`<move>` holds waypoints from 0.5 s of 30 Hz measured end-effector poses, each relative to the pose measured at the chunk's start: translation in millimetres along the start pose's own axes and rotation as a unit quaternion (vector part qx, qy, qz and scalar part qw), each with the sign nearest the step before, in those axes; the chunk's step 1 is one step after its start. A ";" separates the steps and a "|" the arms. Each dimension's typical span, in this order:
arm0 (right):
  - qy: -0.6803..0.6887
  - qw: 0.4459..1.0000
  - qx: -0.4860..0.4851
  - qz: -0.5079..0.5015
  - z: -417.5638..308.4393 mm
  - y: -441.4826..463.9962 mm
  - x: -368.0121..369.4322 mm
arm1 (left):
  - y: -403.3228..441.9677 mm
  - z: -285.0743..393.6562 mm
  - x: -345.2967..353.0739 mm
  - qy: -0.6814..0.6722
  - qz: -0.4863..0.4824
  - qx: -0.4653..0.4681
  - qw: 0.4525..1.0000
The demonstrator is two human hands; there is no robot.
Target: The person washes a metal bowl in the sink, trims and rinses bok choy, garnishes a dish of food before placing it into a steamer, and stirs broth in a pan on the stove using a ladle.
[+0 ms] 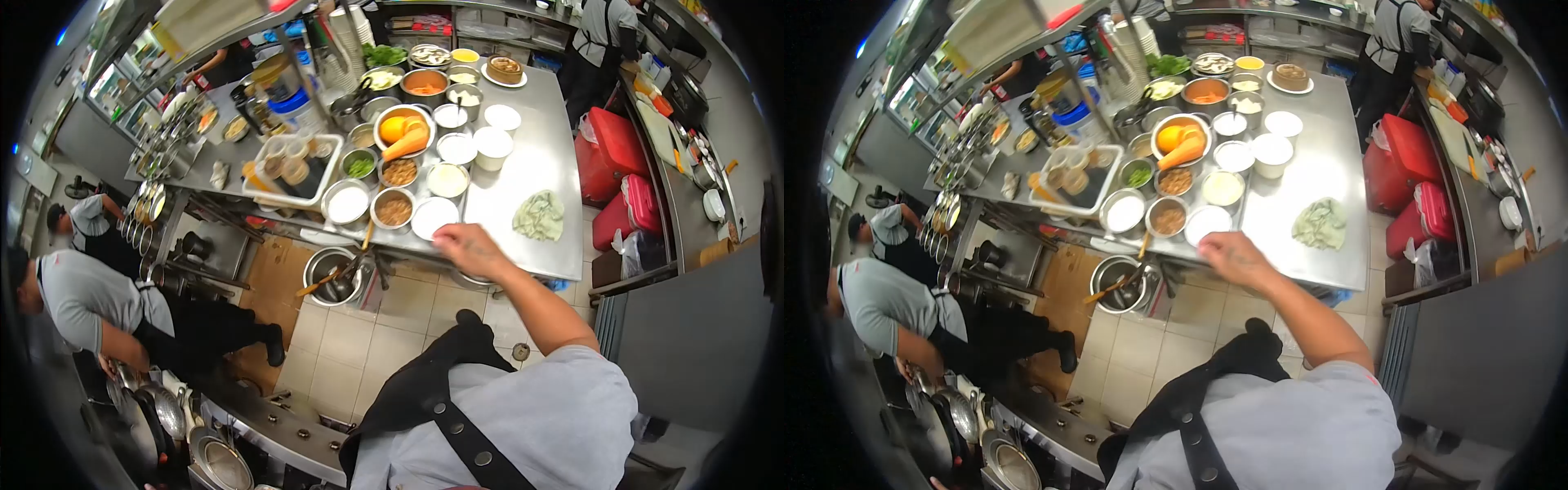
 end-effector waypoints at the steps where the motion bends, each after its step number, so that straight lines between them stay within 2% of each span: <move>1: -0.017 0.997 0.044 0.063 33.7 4.3 -41.7 | -20.5 20.1 -8.2 0.008 -0.070 -0.007 0.997; 2: -0.102 0.986 0.077 0.102 68.3 6.5 -76.8 | -43.0 39.0 -13.6 0.017 -0.138 -0.015 0.990; 4: -0.251 0.950 0.120 0.145 149.9 13.3 -135.2 | -88.6 82.8 -18.5 -0.065 -0.141 0.043 0.987; 6: -0.368 0.907 0.139 0.152 234.6 17.3 -155.0 | -131.5 118.4 -12.9 -0.141 -0.136 0.103 0.975; 9: -0.359 0.920 0.086 0.129 260.2 19.1 -157.7 | -215.2 206.9 -63.9 -0.243 -0.156 0.252 0.923; 10: -0.359 0.921 0.036 0.143 270.8 22.0 -156.3 | -243.7 234.2 -61.7 -0.380 -0.240 0.225 0.865; 11: -0.350 0.926 0.018 0.142 275.0 20.7 -159.1 | -270.8 259.6 -62.5 -0.505 -0.316 0.191 0.780; 13: -0.326 0.934 -0.019 0.143 275.3 22.6 -163.2 | -341.5 330.1 -133.8 -0.536 -0.361 0.273 0.713; 15: -0.290 0.948 -0.021 0.131 276.8 24.1 -170.9 | -421.5 382.7 -181.6 -0.601 -0.462 0.245 0.604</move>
Point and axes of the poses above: each hand's wrist, its own y-axis towards the middle knuckle, its own x-axis out of the palm, z = x × y, the point moved 6 cm from there along y, towards the middle knuckle, and after that the axes turned 9 degrees about -y, right-handed, at the moved point
